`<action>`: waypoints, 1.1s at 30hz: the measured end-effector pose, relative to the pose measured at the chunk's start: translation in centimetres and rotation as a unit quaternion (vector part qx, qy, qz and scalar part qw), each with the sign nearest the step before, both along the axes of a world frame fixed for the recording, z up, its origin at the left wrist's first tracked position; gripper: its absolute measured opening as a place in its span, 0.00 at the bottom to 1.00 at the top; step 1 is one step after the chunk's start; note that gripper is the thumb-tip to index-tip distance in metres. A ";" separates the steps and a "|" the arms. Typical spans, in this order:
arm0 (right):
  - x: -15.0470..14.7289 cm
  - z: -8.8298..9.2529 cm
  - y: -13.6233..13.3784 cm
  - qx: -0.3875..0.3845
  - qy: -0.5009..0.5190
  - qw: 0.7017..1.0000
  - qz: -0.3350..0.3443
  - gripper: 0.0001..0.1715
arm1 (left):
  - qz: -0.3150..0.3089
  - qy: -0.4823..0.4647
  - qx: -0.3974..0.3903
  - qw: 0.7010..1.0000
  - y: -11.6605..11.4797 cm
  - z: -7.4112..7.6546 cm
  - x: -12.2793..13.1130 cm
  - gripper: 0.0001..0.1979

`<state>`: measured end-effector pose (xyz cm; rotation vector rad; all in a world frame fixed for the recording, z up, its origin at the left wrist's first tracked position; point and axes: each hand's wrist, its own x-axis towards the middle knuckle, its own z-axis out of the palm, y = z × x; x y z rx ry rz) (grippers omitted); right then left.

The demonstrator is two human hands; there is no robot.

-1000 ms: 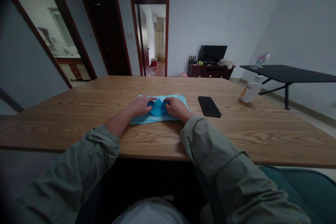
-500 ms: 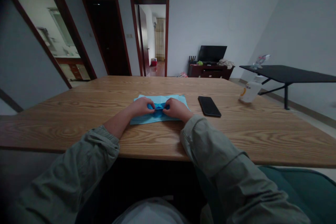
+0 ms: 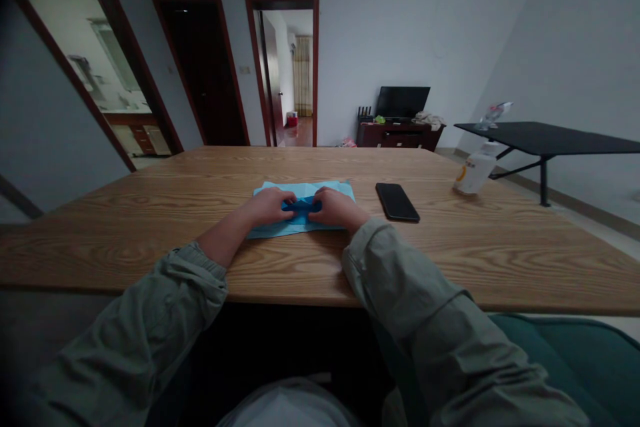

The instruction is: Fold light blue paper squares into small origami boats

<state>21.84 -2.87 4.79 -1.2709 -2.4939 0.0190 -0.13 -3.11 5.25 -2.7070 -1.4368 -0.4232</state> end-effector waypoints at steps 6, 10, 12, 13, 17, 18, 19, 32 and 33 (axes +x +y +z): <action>0.0 -0.1 0.1 -0.007 0.003 1.000 0.006 0.15 | -0.012 -0.003 -0.008 1.000 0.4 -0.3 -0.1 0.14; 0.0 -0.1 0.2 -0.009 0.004 1.000 0.009 0.15 | -0.009 0.012 -0.008 1.000 0.2 0.0 0.0 0.12; 0.1 -0.2 0.3 -0.011 0.003 1.000 0.011 0.14 | -0.009 0.014 -0.009 1.000 0.0 0.1 0.1 0.12; 0.1 -0.3 0.4 -0.013 0.001 1.000 0.011 0.14 | -0.010 0.015 -0.010 1.000 -0.1 0.2 0.1 0.12; 0.2 -0.5 0.8 -0.022 -0.002 1.000 0.010 0.14 | -0.015 0.015 -0.013 1.000 -0.4 0.5 0.3 0.11; 0.2 -0.5 0.8 -0.024 -0.002 1.000 0.009 0.14 | -0.014 0.017 -0.014 1.000 -0.4 0.5 0.3 0.11; 0.2 -0.5 0.9 -0.026 -0.002 1.000 0.008 0.14 | -0.011 0.018 -0.016 1.000 -0.4 0.5 0.3 0.11; 0.2 -0.4 0.6 -0.024 0.009 1.000 0.002 0.15 | -0.017 0.001 -0.010 1.000 -0.5 0.3 0.2 0.12; 0.3 -0.5 0.6 -0.022 0.014 1.000 0.000 0.16 | -0.021 -0.018 -0.010 1.000 -0.5 0.2 0.0 0.13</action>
